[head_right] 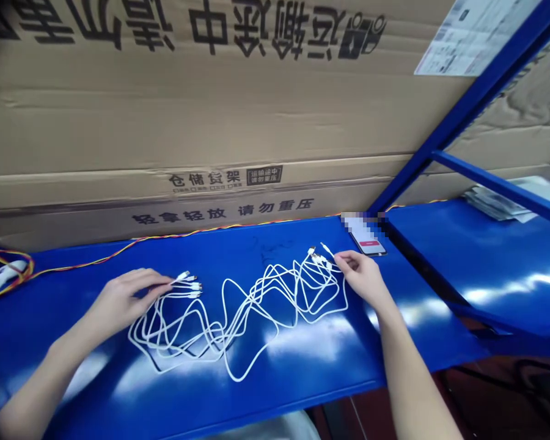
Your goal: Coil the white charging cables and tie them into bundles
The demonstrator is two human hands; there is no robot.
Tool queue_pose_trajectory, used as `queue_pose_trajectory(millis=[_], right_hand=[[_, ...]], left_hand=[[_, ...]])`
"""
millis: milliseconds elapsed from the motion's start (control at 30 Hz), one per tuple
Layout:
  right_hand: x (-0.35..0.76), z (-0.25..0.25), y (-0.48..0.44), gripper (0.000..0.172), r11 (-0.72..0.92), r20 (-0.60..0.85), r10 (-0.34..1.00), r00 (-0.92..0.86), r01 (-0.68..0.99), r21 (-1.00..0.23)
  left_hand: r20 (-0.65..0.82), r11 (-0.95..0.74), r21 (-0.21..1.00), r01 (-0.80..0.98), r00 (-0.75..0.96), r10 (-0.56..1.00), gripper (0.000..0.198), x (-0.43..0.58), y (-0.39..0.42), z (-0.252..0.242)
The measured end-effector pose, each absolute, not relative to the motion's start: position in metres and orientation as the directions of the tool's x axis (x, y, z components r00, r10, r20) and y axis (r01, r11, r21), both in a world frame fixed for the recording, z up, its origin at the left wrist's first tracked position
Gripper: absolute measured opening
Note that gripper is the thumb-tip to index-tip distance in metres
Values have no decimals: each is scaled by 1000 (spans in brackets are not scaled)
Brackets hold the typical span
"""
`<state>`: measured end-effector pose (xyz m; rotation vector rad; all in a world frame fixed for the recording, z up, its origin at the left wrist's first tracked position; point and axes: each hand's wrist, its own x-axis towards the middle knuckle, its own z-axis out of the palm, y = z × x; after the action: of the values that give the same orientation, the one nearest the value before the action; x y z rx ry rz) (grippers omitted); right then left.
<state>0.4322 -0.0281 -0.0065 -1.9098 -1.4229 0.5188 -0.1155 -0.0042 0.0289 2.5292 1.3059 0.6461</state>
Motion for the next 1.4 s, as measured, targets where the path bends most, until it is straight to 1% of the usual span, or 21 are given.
queue_pose_trajectory(millis=[100, 167, 300, 433, 500, 600, 700, 800, 867, 967, 1100, 1167, 1267, 1333, 1400], right_hand=[[424, 1, -31, 44, -133, 49, 963, 265, 623, -771], [418, 6, -33, 47, -127, 49, 966, 255, 629, -767], [412, 9, -33, 50, -92, 87, 971, 221, 690, -717], [415, 7, -34, 45, -38, 75, 991, 113, 762, -646], [418, 5, -35, 41, 2, 65, 997, 50, 781, -625], [420, 5, -36, 38, 54, 53, 998, -28, 798, -600], [419, 8, -36, 39, 90, 46, 996, -78, 802, -590], [417, 12, -36, 44, 114, 43, 993, -109, 800, -589], [415, 14, -36, 49, 115, 48, 993, -108, 791, -601], [411, 16, -37, 54, 83, 69, 996, -51, 760, -645], [408, 17, -38, 54, 31, 112, 992, 58, 744, -667], [409, 16, -37, 51, 28, 150, 984, 95, 753, -657], [413, 15, -36, 42, 58, 230, 965, 123, 759, -648], [411, 16, -37, 36, 106, 328, 934, 142, 767, -633], [402, 24, -42, 31, 170, 422, 899, 116, 796, -581]], left_hand=[[287, -513, 439, 738, 426, 858, 32, -129, -2, 20], [276, -498, 427, 755, 416, 867, 31, -132, -1, 11], [252, -509, 369, 778, 443, 860, 32, -128, -2, 0], [270, -495, 373, 785, 418, 867, 33, -122, -4, -1], [274, -468, 395, 790, 385, 881, 34, -121, -4, -2], [236, -428, 443, 788, 358, 903, 37, -122, -3, -4], [197, -416, 494, 764, 367, 909, 38, -124, -2, -4], [165, -420, 565, 710, 402, 901, 36, -126, -2, -2], [139, -414, 601, 683, 421, 896, 35, -127, -2, -1], [126, -414, 622, 665, 436, 891, 35, -128, -2, -1], [181, -458, 578, 675, 441, 879, 32, -131, 0, -3], [214, -463, 555, 691, 419, 882, 32, -132, 2, -5], [243, -445, 569, 691, 376, 894, 33, -134, 3, -2], [268, -442, 588, 677, 353, 896, 33, -133, 0, 6], [291, -454, 601, 658, 349, 891, 32, -129, -9, 22]])
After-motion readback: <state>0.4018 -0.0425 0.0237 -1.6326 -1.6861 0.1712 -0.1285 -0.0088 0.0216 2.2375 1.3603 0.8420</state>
